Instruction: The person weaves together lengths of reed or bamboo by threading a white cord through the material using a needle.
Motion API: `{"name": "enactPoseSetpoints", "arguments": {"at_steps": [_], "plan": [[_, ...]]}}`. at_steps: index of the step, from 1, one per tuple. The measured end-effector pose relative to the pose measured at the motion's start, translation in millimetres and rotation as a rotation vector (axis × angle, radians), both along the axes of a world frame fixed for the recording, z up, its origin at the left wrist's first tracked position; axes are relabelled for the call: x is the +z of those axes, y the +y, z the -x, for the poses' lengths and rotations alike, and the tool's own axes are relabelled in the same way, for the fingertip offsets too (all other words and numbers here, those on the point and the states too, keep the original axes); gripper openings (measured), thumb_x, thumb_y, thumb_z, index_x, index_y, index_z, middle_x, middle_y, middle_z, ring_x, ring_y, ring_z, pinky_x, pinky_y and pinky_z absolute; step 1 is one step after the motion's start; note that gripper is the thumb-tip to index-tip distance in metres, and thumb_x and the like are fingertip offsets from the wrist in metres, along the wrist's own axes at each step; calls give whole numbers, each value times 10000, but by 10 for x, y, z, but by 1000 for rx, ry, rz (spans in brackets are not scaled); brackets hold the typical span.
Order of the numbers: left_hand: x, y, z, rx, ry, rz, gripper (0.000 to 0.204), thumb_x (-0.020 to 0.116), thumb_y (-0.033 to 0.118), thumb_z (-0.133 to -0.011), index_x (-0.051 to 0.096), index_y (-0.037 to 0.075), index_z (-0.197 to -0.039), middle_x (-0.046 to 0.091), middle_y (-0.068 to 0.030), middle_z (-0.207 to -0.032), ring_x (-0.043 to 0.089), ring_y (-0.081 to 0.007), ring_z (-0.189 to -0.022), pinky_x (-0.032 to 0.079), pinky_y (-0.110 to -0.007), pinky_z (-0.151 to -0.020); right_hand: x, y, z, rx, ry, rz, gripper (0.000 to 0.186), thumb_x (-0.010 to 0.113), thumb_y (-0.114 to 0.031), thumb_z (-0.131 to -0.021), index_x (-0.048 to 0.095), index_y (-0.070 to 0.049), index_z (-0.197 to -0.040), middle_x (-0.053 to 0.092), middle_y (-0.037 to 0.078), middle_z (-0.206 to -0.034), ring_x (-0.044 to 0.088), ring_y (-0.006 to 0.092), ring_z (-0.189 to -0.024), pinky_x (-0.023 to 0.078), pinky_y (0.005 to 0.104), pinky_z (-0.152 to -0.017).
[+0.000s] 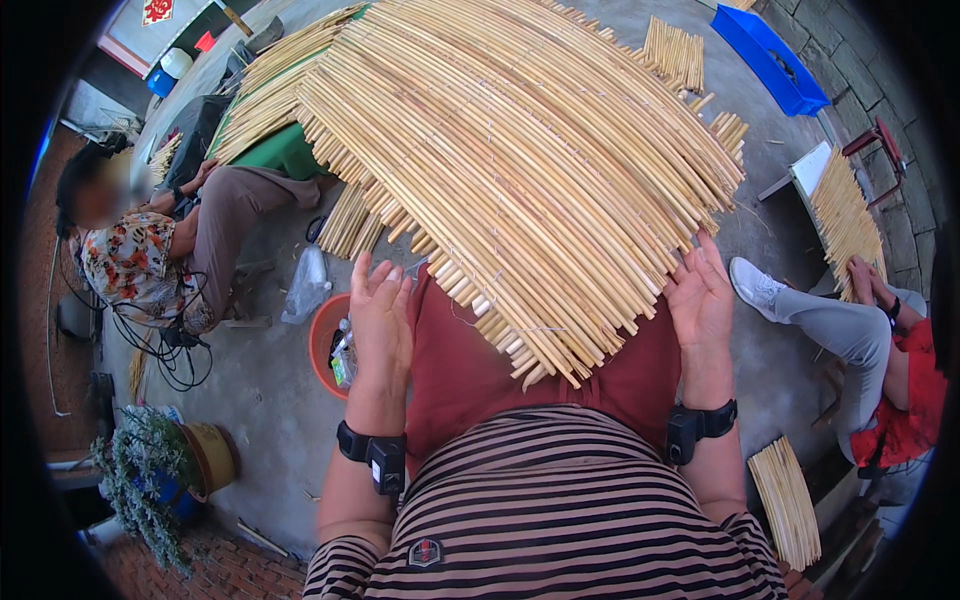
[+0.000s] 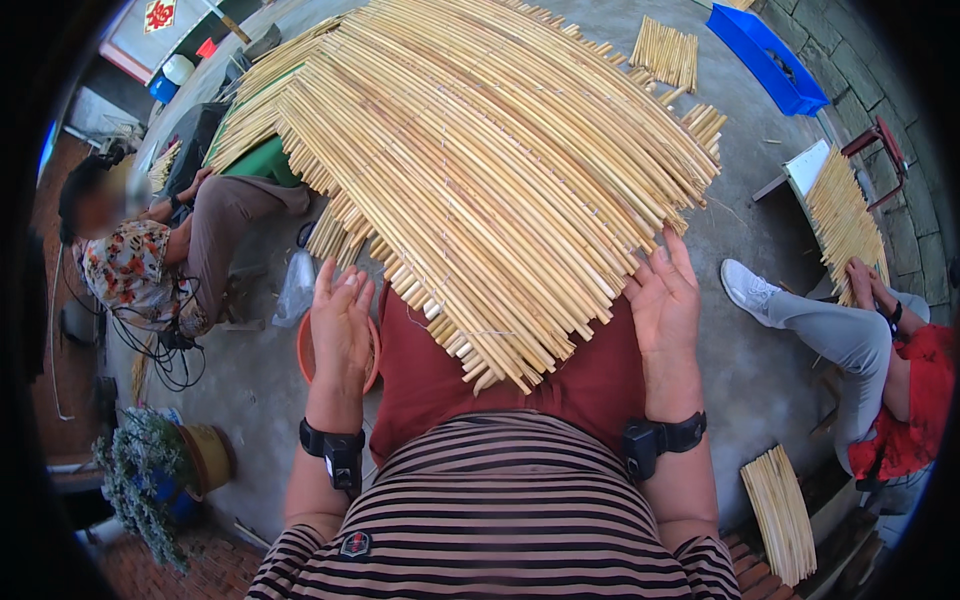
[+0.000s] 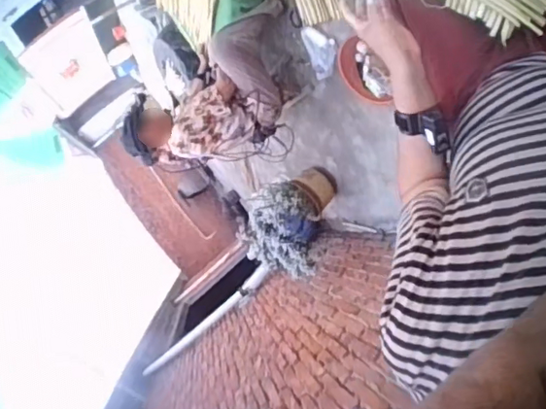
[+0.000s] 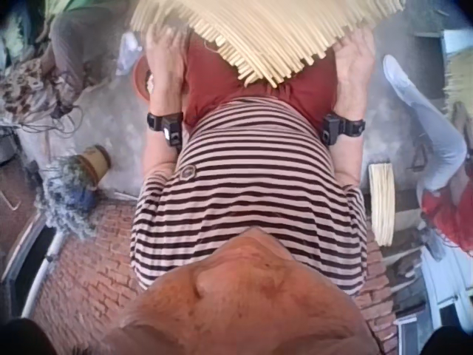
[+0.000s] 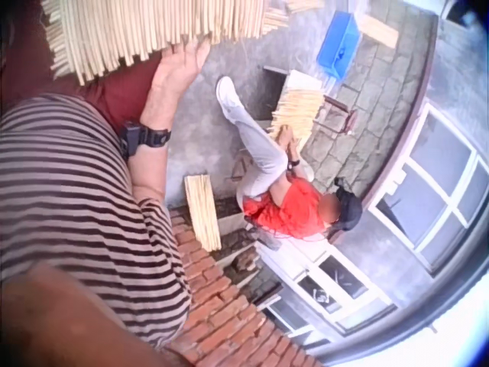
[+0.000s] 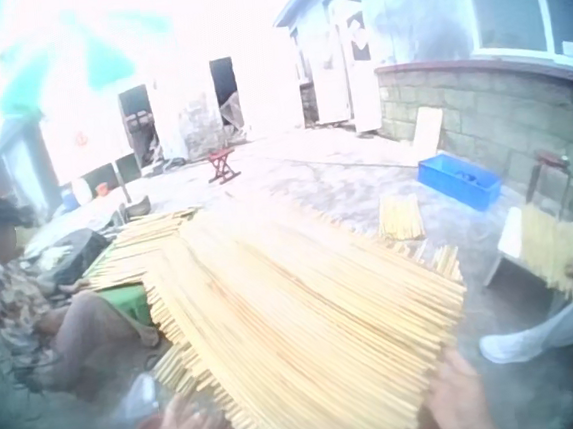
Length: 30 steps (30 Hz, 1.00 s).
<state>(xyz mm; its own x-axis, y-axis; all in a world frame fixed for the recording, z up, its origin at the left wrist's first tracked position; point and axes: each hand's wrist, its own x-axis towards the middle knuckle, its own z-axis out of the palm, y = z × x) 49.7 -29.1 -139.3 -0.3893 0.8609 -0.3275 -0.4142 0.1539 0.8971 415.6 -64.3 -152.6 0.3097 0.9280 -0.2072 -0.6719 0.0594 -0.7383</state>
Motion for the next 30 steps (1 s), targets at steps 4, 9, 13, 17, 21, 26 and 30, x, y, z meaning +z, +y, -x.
{"name": "enactPoseSetpoints", "arguments": {"at_steps": [4,9,13,17,21,26,30], "plan": [[-213,200,150,-157,-323,-4,529,559,44,-989,354,-66,-1464,581,-203,-1211,619,-308,-1097,542,-449,-1011,-11,29,-40,6,-20,45,615,521,-145,-1012,266,-9,-1556,464,202,-1505,514,347,-1334,468,481,-1051],[-188,413,179,-326,-294,10,407,606,149,-995,500,-43,-1338,676,-185,-1126,685,-317,-1030,592,-484,-927,-13,50,-73,-63,-16,40,604,528,-118,-1007,286,27,-1541,496,233,-1460,551,341,-1295,473,460,-1056],[-71,407,21,-420,-369,45,233,674,211,-972,618,15,-1087,682,-83,-842,731,-260,-755,640,-412,-658,50,109,-202,-145,-121,8,595,522,-117,-1011,293,38,-1538,500,244,-1453,548,329,-1298,443,441,-1092],[30,323,-159,-523,-354,150,302,695,244,-960,635,-14,-1106,713,-145,-901,750,-294,-762,661,-393,-637,77,66,-475,-143,-134,-2,572,490,-173,-1042,296,39,-1537,508,247,-1444,556,307,-1288,444,419,-1096],[31,203,-345,-550,-300,172,327,646,206,-986,595,-31,-1205,727,-189,-966,756,-291,-787,669,-387,-637,-55,-76,-649,-132,-112,37,553,487,-230,-1059,334,43,-1515,510,246,-1443,568,318,-1269,470,425,-1069],[-13,113,-462,-557,-397,148,270,617,135,-994,592,-32,-1205,720,-174,-1002,746,-281,-829,664,-386,-724,-150,-374,-703,-246,-250,112,516,485,-265,-1069,395,56,-1463,533,230,-1414,593,294,-1231,504,405,-1012],[-46,18,-540,-581,-440,202,257,613,107,-992,588,-31,-1207,708,-170,-1059,731,-268,-906,647,-361,-766,-101,-582,-699,-217,-343,141,490,483,-251,-1073,411,52,-1452,566,200,-1366,615,246,-1185,515,351,-968]]}}
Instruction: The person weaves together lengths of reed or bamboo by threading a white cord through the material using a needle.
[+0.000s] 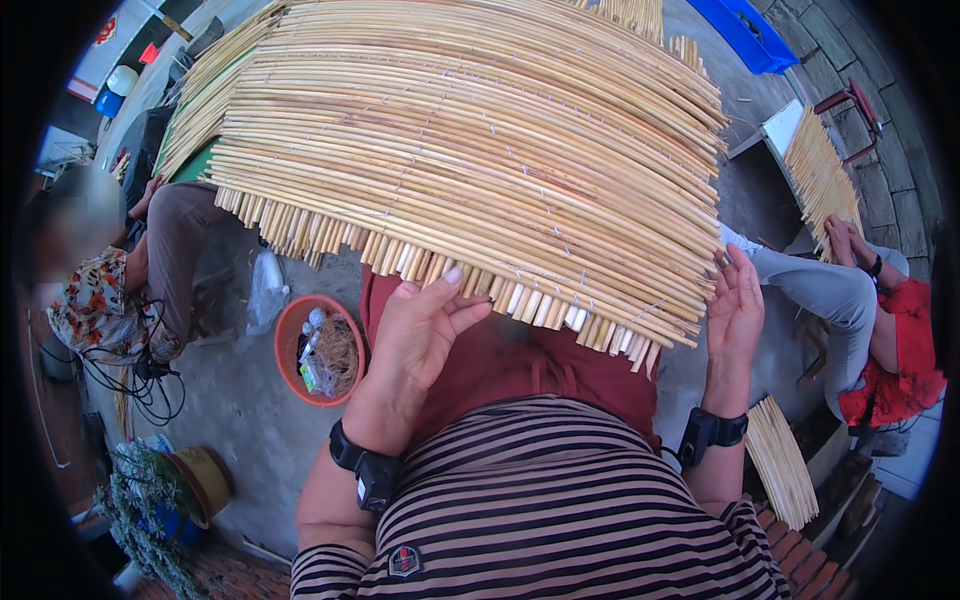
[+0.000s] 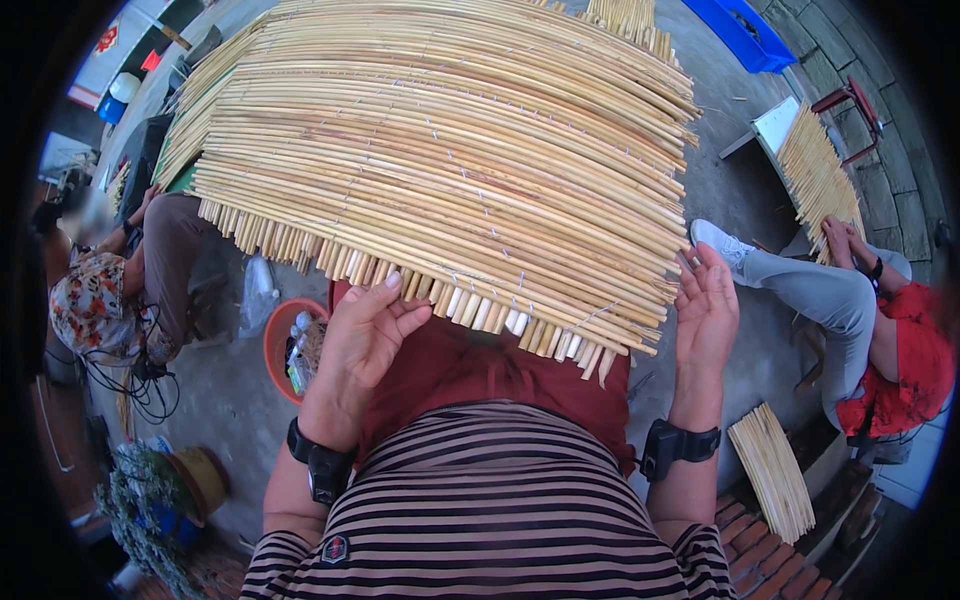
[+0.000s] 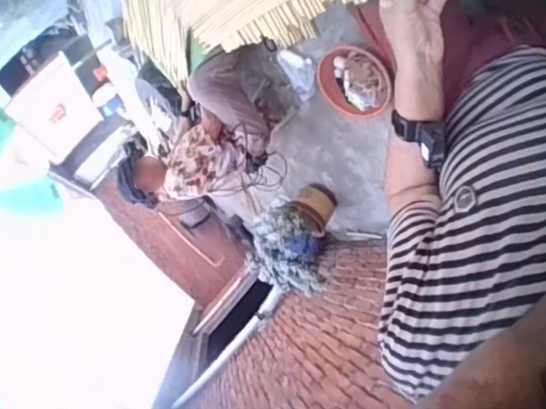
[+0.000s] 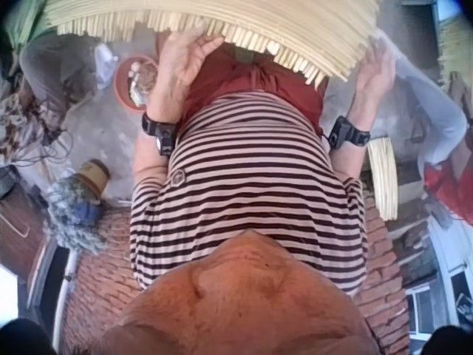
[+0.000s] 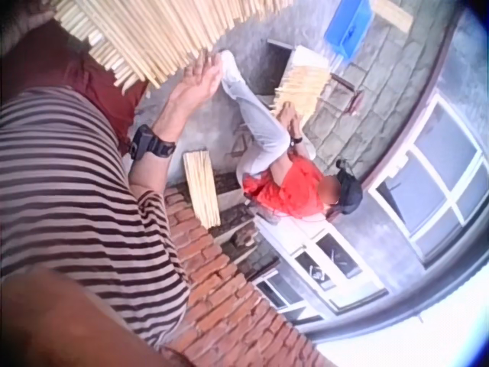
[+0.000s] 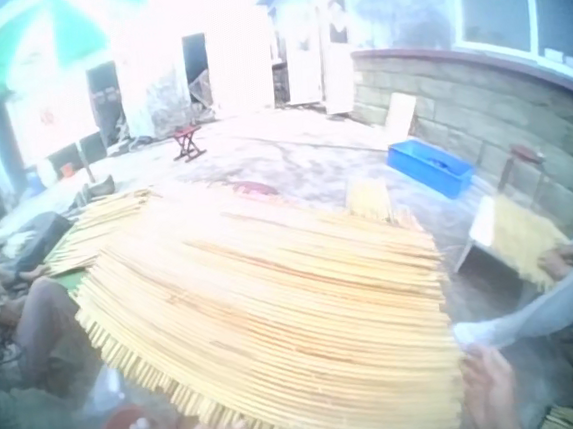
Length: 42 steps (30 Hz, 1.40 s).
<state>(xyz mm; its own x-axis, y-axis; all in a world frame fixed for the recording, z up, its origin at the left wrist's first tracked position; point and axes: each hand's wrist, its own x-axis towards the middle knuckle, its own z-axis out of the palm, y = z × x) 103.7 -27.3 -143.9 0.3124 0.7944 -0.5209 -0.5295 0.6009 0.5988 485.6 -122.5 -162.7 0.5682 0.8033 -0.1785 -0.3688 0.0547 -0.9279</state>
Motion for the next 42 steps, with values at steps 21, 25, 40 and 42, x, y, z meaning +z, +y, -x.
{"name": "enactPoseSetpoints", "arguments": {"at_steps": [21,25,40,42], "plan": [[-234,-284,-296,-42,18,94,294,597,230,-1021,574,63,-1262,695,-109,-1136,679,-308,-1047,576,-436,-879,-209,-566,187,359,138,248,521,767,-193,-892,527,-16,-1319,681,46,-1094,611,74,-780,428,192,-538],[-233,-287,-300,-40,10,87,298,587,240,-1028,575,61,-1266,698,-110,-1135,678,-313,-1061,575,-441,-891,-221,-667,12,515,83,343,328,756,-159,-896,634,-7,-1160,682,42,-887,558,47,-667,388,192,-515],[-306,-295,-298,-3,-25,69,297,577,266,-1036,569,40,-1227,673,-107,-1058,686,-336,-1037,577,-483,-901,663,-748,272,773,-321,113,62,729,-53,-875,738,-3,-911,659,75,-806,606,175,-663,456,296,-600],[-331,-283,-276,-36,-15,51,354,523,325,-1058,549,78,-1310,696,-112,-1157,677,-323,-1075,563,-474,-924,591,-496,476,496,-1035,101,145,702,-9,-846,740,-61,-976,650,75,-909,632,225,-806,507,324,-711]]}}
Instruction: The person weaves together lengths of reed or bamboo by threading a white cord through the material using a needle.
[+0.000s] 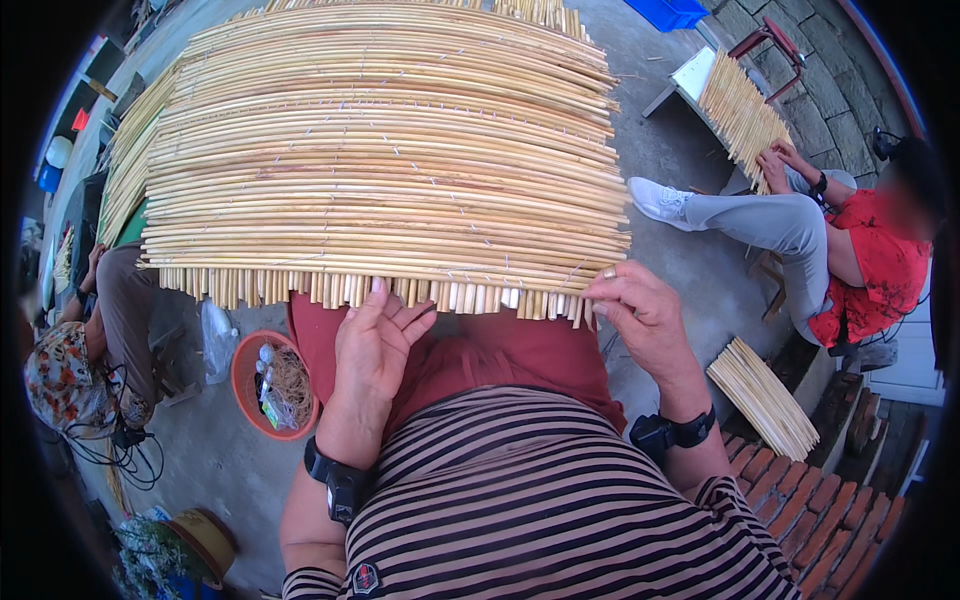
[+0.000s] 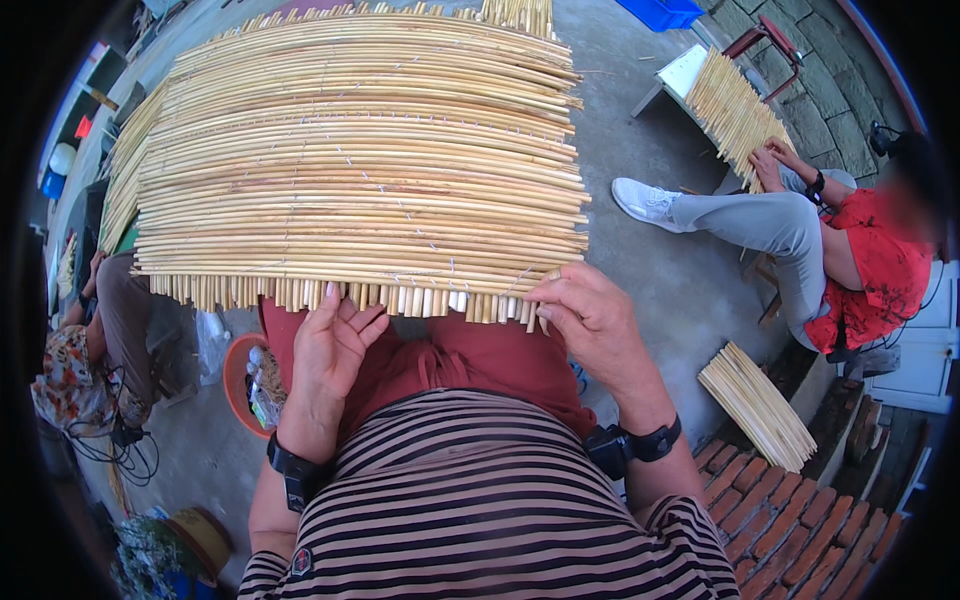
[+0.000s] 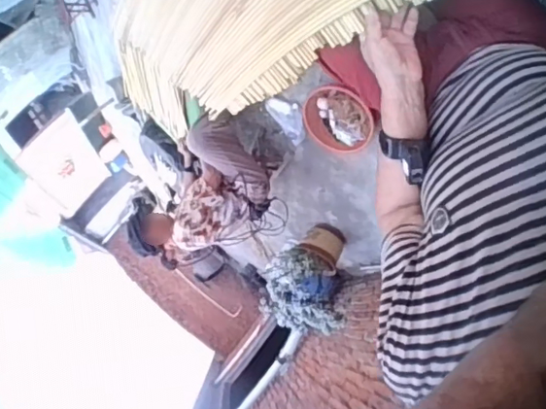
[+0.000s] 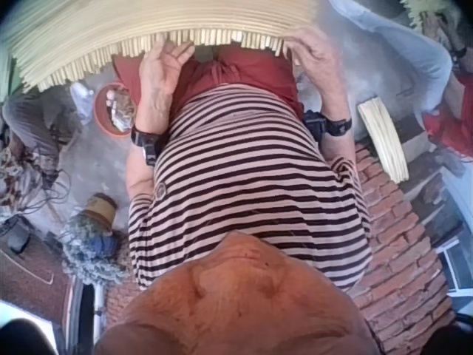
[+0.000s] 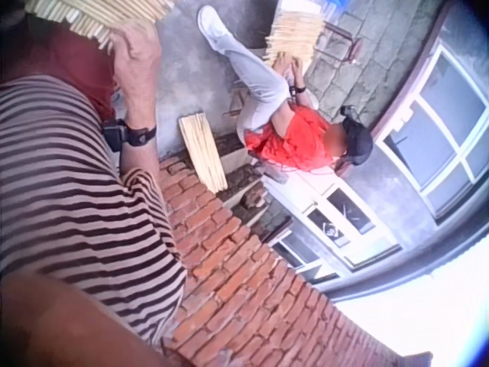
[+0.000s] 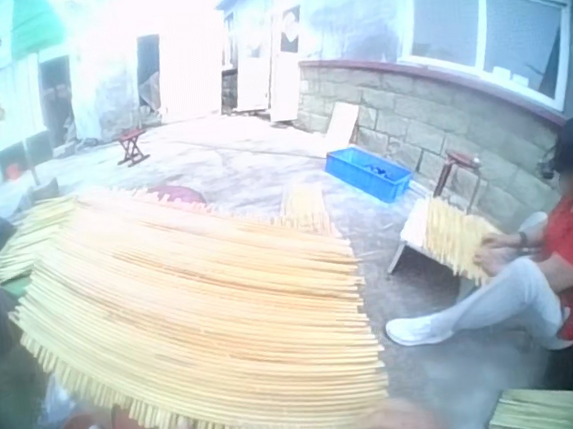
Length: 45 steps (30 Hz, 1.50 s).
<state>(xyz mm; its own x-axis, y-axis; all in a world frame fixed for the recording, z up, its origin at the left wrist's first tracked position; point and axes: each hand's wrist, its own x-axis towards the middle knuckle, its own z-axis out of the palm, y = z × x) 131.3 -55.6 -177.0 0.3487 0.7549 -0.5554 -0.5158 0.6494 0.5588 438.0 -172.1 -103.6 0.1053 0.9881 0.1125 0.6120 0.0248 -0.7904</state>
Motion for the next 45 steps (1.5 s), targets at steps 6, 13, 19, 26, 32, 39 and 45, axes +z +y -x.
{"name": "enactPoseSetpoints", "arguments": {"at_steps": [6,13,19,26,32,39,45], "plan": [[-11,2,5,12,-32,-6,362,474,335,-1078,529,83,-1331,683,-128,-1176,677,-336,-1082,562,-482,-934,-134,376,94,67,-368,-86,173,728,-36,-791,656,-64,-946,587,91,-1053,607,291,-996,512,391,-817],[35,-4,-56,122,-30,19,288,546,260,-1054,527,38,-1236,635,-116,-999,686,-364,-1003,574,-540,-939,-7,161,44,133,-333,151,172,706,-134,-846,546,-71,-862,590,101,-938,619,337,-883,489,461,-715],[51,14,-10,9,-29,0,378,446,317,-1088,495,46,-1347,644,-185,-1254,639,-383,-1160,530,-558,-1002,274,-154,6,378,-181,615,148,681,-203,-884,614,-72,-903,668,101,-799,655,331,-765,492,436,-671],[621,-170,303,-784,626,-139,302,568,204,-1041,566,-1,-1263,707,-180,-1047,729,-266,-884,610,-343,-728,81,-26,220,654,161,624,178,634,-184,-928,670,-67,-1057,710,115,-907,692,312,-871,531,401,-786],[843,-76,212,-199,1134,-1520,238,702,-37,-882,670,21,-1111,697,-127,-963,669,-203,-728,530,-271,-630,-546,156,862,471,368,475,312,539,-114,-986,558,-47,-1289,702,125,-965,686,261,-912,534,352,-792],[982,20,335,-242,747,-1755,203,717,-43,-815,669,32,-997,698,-152,-960,683,-261,-762,548,-328,-605,-715,329,1089,224,661,783,330,470,-128,-1042,518,-42,-1357,698,54,-932,561,81,-749,500,244,-687],[666,108,231,-347,1296,-1840,604,784,115,-755,561,76,-1316,552,-195,-1383,541,-348,-1283,469,-516,-1023,-835,360,1249,180,775,347,214,476,-58,-1044,574,5,-1224,616,60,-977,603,150,-852,528,292,-796]]}}
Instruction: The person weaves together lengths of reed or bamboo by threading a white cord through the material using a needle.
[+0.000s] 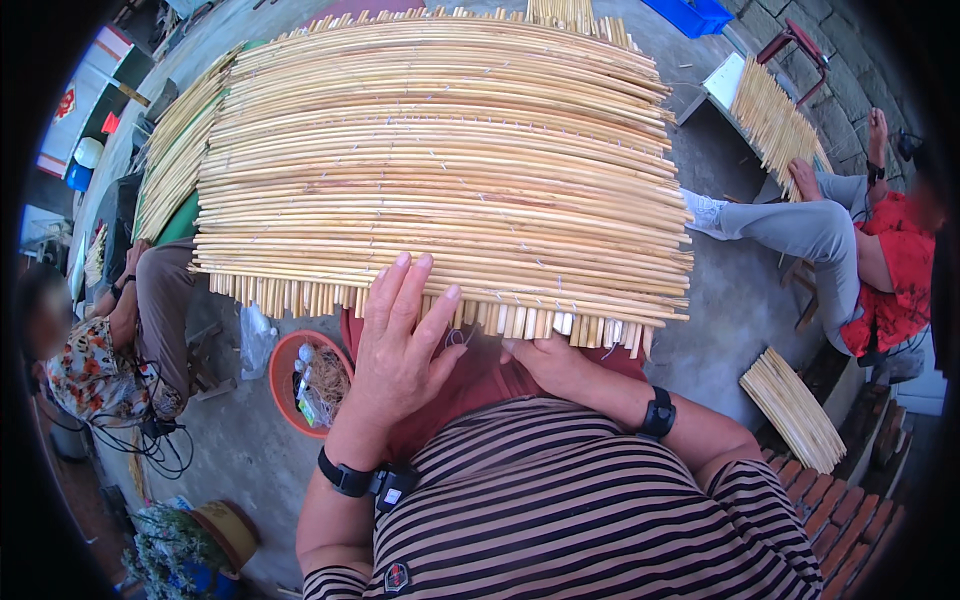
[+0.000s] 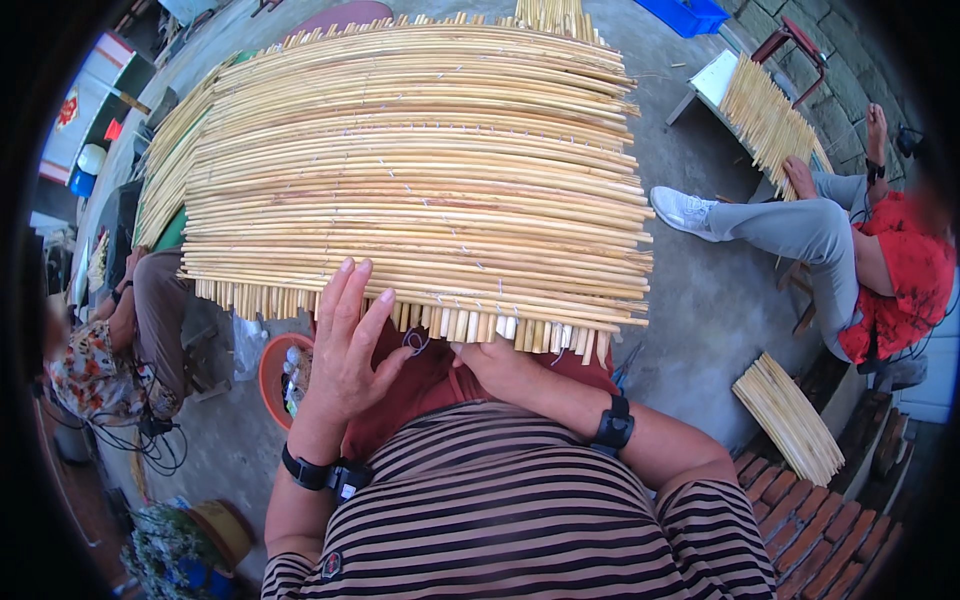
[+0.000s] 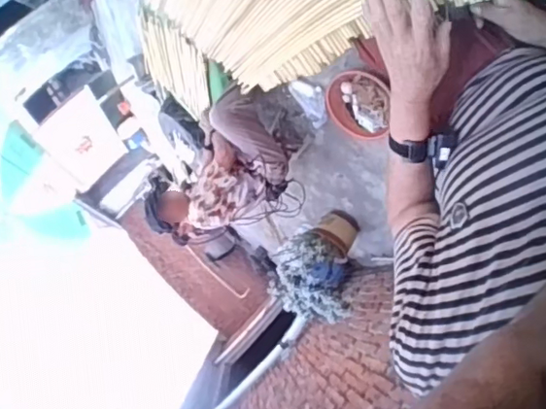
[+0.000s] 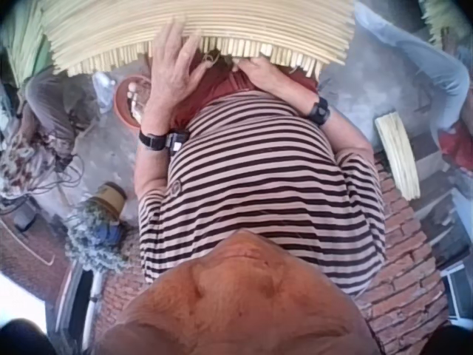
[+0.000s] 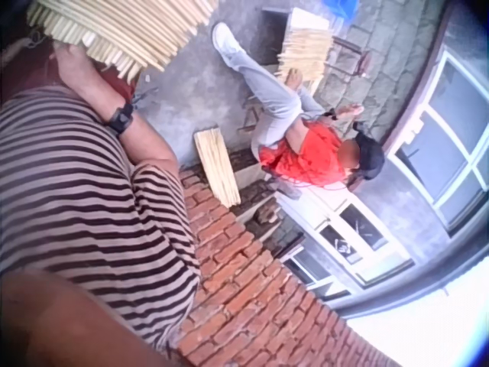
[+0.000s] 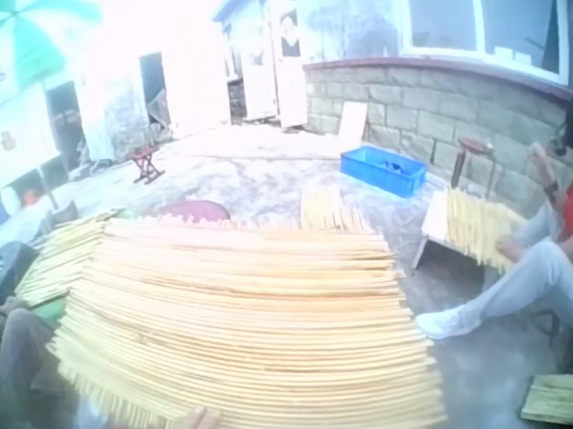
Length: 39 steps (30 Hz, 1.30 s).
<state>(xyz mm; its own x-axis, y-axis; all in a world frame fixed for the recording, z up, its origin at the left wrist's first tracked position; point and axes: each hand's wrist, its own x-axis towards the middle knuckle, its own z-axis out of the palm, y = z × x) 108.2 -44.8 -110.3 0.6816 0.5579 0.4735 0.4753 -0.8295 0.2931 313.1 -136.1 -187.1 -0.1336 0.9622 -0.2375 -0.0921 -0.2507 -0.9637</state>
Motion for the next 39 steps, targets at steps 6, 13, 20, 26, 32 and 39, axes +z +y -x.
{"name": "enactPoseSetpoints", "arguments": {"at_steps": [6,13,20,26,32,39], "plan": [[8,72,-196,180,17,-352,568,767,128,-777,565,69,-1305,576,-166,-1371,546,-357,-1282,429,-555,-1074,469,-2,-228,-15,-920,-678,256,560,-161,-1017,600,-68,-1253,667,51,-1041,652,218,-1034,518,375,-937],[716,111,-285,165,-142,-530,196,648,102,-848,722,60,-1024,723,-116,-1042,688,-294,-1012,549,-463,-887,1021,48,-177,-149,-803,-709,289,630,-199,-980,642,-77,-1242,691,44,-1148,654,205,-1090,511,370,-970],[1654,-198,-398,111,-138,-554,211,689,32,-820,730,46,-1027,731,-135,-975,723,-296,-886,592,-412,-759,1547,28,-222,-164,-501,-830,289,645,-156,-973,642,-42,-1238,690,69,-1160,653,194,-1089,513,359,-969],[2355,-658,-497,29,-105,-585,212,660,71,-813,726,13,-1005,720,-135,-909,727,-272,-809,578,-364,-699,2135,-182,-294,-129,-95,-862,290,657,-120,-966,642,-12,-1235,689,91,-1170,652,184,-1088,514,349,-968],[2592,-815,-619,-2,-73,-472,275,711,197,-824,696,18,-1033,670,-94,-803,682,-194,-691,531,-298,-587,2532,-402,-438,-53,101,-826,292,669,-83,-959,642,18,-1231,688,113,-1180,651,174,-1087,516,339,-966],[2290,-342,-901,71,-177,-321,189,775,167,-757,620,92,-834,592,-40,-656,621,-230,-551,464,-362,-476,2378,-38,-484,-99,395,-466,213,606,-163,-985,672,36,-1021,724,150,-952,680,168,-768,543,295,-707]]}}
